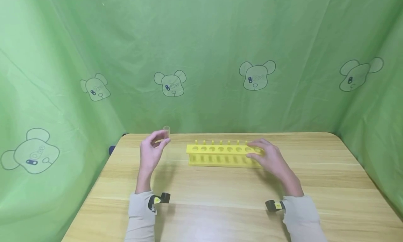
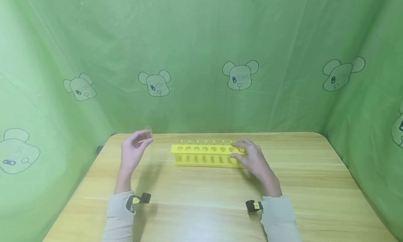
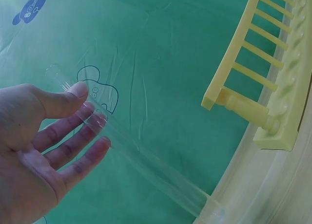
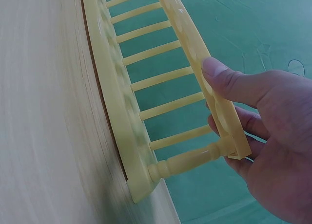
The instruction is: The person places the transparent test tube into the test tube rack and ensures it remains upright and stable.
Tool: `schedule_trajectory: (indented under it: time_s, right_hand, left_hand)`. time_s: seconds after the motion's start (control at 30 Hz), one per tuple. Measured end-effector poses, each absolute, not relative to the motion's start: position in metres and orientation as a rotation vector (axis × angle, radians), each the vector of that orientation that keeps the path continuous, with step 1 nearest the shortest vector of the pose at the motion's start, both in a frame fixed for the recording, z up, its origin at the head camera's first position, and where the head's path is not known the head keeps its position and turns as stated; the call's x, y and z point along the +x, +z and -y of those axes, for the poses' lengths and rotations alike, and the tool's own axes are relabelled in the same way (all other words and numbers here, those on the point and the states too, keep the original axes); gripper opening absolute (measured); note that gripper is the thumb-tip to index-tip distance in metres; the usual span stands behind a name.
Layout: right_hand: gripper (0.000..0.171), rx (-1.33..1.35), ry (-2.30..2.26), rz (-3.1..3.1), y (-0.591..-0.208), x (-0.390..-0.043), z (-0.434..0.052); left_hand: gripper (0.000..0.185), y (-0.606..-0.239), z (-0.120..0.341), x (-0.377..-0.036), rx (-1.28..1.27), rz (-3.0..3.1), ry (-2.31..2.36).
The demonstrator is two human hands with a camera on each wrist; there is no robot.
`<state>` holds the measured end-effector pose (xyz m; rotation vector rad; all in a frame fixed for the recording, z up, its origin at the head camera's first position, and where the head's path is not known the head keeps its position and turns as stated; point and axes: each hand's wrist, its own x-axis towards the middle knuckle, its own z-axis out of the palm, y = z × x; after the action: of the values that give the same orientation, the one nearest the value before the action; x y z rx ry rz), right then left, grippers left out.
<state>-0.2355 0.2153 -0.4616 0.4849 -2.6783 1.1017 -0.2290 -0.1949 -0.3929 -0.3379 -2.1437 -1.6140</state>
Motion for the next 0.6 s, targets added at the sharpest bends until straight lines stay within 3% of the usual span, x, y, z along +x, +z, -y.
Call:
schedule_trajectory:
  time_s: [0.6]
  right_hand:
    - [0.044,0.518,1.101,2.649,-0.4623,-0.2361,-0.217]
  left_hand:
    - [0.029,-0.3865,0.1881,-0.2255,-0.319,1.996,-1.659]
